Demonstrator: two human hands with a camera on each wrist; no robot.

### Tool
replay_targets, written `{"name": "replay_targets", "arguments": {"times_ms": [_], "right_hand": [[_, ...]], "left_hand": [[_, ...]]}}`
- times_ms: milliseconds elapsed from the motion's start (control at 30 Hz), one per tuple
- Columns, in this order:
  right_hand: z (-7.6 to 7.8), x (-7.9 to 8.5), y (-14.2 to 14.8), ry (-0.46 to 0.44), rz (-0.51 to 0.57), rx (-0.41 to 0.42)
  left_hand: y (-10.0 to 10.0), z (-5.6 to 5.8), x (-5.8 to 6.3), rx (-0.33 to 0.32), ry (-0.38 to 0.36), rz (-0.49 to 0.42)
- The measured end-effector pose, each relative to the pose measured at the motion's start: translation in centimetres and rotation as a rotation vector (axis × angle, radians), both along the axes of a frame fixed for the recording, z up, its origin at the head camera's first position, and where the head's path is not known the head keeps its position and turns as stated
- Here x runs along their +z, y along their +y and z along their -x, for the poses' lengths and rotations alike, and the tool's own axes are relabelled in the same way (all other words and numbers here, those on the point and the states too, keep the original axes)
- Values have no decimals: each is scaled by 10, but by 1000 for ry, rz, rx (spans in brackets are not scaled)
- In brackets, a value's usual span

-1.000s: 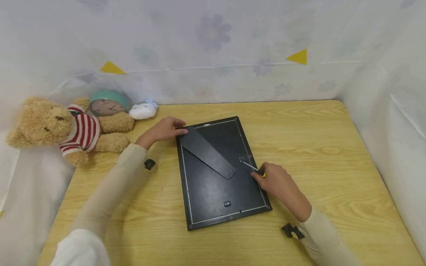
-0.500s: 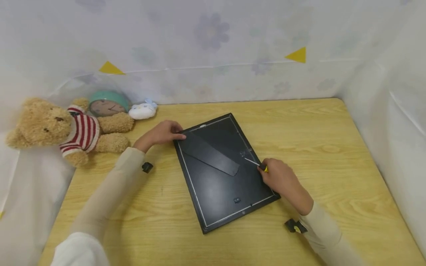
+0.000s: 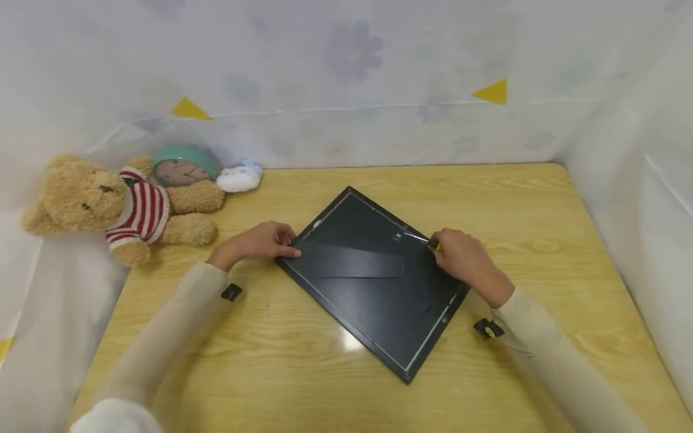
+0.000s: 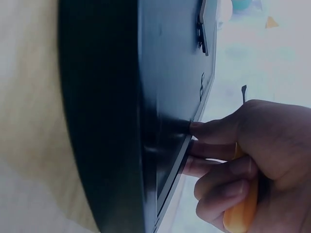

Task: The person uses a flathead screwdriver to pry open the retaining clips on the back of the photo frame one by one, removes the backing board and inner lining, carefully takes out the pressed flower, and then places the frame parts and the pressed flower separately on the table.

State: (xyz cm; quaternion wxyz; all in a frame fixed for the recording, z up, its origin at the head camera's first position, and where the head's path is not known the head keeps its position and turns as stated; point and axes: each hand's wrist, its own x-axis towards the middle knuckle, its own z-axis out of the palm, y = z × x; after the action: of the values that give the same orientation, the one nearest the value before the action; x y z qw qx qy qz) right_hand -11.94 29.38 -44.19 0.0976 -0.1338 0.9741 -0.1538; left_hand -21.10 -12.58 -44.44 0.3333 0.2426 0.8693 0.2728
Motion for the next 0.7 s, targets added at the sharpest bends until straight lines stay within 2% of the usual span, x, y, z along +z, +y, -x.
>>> {"name": "replay_targets", "arguments": {"times_ms": [333, 533, 700], "right_hand": [[38, -2, 2, 37, -41, 84], [61, 1, 2, 8, -35, 110], [81, 3, 0, -30, -47, 132]], "left_hand": [[1, -19, 6, -21, -32, -2], [2, -29, 5, 24, -158, -78], [9, -41, 0, 92, -268, -146]]}}
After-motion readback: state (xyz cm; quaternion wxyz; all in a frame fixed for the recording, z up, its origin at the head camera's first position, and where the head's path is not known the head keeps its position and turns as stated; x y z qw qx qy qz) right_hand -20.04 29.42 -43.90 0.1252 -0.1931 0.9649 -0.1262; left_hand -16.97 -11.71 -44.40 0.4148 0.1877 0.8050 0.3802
